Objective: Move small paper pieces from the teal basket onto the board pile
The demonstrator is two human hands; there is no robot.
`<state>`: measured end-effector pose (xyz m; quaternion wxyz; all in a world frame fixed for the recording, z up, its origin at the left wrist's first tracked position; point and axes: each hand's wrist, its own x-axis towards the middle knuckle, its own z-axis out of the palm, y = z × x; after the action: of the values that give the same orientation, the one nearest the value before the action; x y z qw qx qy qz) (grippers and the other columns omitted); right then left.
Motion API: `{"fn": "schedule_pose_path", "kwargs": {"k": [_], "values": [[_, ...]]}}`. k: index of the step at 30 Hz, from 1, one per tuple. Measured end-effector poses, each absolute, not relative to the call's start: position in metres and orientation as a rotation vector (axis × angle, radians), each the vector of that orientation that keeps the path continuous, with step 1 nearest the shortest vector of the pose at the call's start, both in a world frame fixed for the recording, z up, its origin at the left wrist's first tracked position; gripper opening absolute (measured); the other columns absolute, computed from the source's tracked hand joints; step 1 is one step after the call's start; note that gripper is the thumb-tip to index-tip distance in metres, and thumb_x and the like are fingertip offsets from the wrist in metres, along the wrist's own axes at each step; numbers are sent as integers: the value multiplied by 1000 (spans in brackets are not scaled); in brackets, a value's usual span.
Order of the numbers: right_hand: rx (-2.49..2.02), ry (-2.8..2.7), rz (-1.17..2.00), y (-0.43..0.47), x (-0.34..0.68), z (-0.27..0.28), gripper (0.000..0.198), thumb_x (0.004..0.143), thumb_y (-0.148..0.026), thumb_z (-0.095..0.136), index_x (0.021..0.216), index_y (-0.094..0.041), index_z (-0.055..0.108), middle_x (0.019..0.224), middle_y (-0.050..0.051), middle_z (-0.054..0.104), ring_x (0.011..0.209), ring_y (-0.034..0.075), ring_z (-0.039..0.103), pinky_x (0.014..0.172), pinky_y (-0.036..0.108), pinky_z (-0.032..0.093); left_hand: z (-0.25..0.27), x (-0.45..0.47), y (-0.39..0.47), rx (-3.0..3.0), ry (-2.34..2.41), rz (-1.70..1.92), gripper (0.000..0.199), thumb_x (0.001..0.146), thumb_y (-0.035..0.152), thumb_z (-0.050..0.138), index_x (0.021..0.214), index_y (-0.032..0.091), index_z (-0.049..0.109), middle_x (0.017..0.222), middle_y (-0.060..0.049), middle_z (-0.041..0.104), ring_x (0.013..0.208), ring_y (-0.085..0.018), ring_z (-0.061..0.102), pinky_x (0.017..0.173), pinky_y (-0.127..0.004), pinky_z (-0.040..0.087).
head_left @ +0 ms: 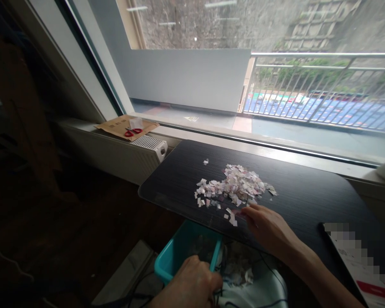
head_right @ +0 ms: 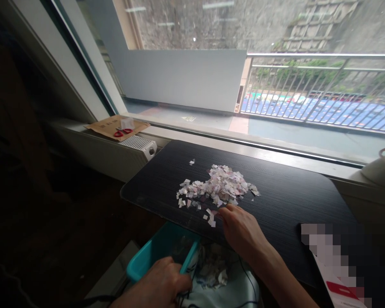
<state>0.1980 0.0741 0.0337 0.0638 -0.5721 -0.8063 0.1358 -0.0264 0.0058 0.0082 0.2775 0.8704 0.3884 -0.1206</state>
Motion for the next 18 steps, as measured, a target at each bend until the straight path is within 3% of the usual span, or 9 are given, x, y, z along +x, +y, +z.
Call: {"fn": "schedule_pose_path", "kwargs": {"k": [9, 18], "values": [[-1620, -2461, 519, 54, 213, 34, 31, 90, -14, 42, 102, -26, 68, 87, 2, 65, 78, 17, 61, 67, 26, 41, 20, -23, 4, 2315, 1140, -306, 4, 78, 23, 65, 79, 19, 67, 77, -6, 68, 78, -29, 63, 72, -33, 46], [-1486, -2468, 517, 68, 198, 22, 29, 92, -15, 42, 102, -23, 68, 91, 4, 65, 81, 16, 60, 70, 25, 43, 9, -41, 0, 2174, 1163, -266, 3, 76, 20, 63, 79, 20, 64, 82, -5, 64, 85, -27, 59, 77, -34, 44]]}}
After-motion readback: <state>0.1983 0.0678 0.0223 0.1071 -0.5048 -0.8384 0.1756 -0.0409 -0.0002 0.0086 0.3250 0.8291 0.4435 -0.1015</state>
